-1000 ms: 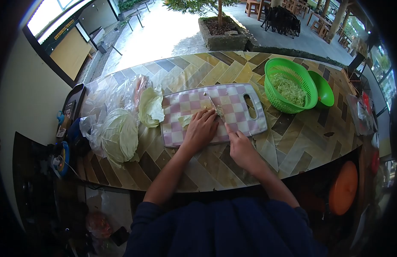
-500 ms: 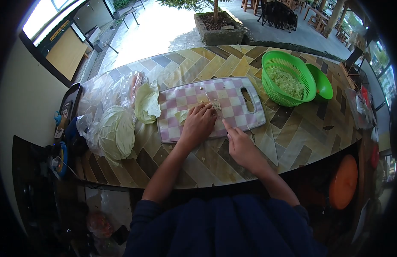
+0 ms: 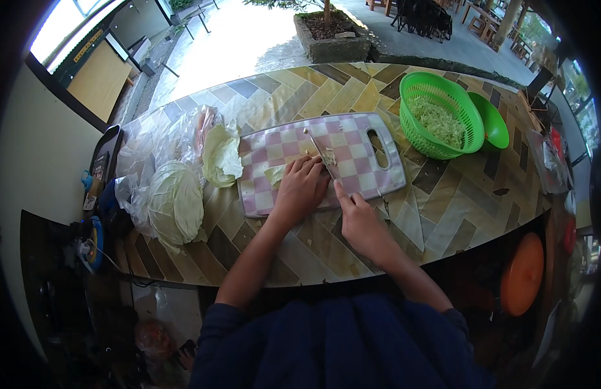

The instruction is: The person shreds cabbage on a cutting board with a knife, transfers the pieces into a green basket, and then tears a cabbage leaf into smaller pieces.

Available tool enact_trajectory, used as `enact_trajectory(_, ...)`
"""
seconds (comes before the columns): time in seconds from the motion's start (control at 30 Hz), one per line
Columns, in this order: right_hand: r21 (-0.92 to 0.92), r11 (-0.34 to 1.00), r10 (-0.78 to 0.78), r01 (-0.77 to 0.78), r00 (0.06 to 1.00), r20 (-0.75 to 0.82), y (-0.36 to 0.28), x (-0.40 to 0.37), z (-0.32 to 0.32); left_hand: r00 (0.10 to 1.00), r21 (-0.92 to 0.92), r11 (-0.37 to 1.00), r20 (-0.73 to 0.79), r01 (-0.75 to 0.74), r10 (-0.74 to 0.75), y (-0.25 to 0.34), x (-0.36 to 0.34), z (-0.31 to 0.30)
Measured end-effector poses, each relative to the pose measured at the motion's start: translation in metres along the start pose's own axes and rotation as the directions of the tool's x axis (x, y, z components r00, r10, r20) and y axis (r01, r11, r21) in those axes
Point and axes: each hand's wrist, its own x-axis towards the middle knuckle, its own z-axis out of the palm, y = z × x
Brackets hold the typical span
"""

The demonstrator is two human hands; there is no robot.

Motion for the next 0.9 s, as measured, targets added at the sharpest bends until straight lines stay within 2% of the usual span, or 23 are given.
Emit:
enact_trajectory(0.07,-0.017,1.000,0.015,-0.015,1.000,-0.004,0.001,0.008,0.005,1.000,0.000,1.000,0.004,0.002,-0.002,0.000,0.001,0.000)
enact_trajectory(0.17,0.015,0.999,-0.042,0.042,0.999,-0.034,0.007,0.020,0.005,1.000,-0.026,1.000,0.007,0.007,-0.007,-0.002,0.000,-0.002)
enact_trajectory(0.33,0.041,0.999,-0.027,0.028,0.999,-0.027,0.012,0.007,-0.004,0.998,-0.059,0.998,0.049,0.029,-0.026,0.001,0.000,-0.009)
enact_trajectory(0.57,0.093,0.994,-0.052,0.060,0.995,-0.089,0.011,0.005,-0.008,1.000,-0.044,0.999,-0.010,-0.026,0.025,-0.008,-0.002,0.000)
enact_trajectory(0.73,0.071,0.996,-0.055,0.062,0.994,-0.091,0.002,-0.005,-0.006,0.998,0.026,0.997,0.010,-0.068,0.068,-0.011,-0.003,0.004)
enact_trajectory(0.9,0.040,0.999,-0.014,0.015,0.999,-0.036,-0.001,-0.008,-0.003,0.999,-0.022,0.999,0.012,-0.032,0.032,-0.008,-0.002,0.001)
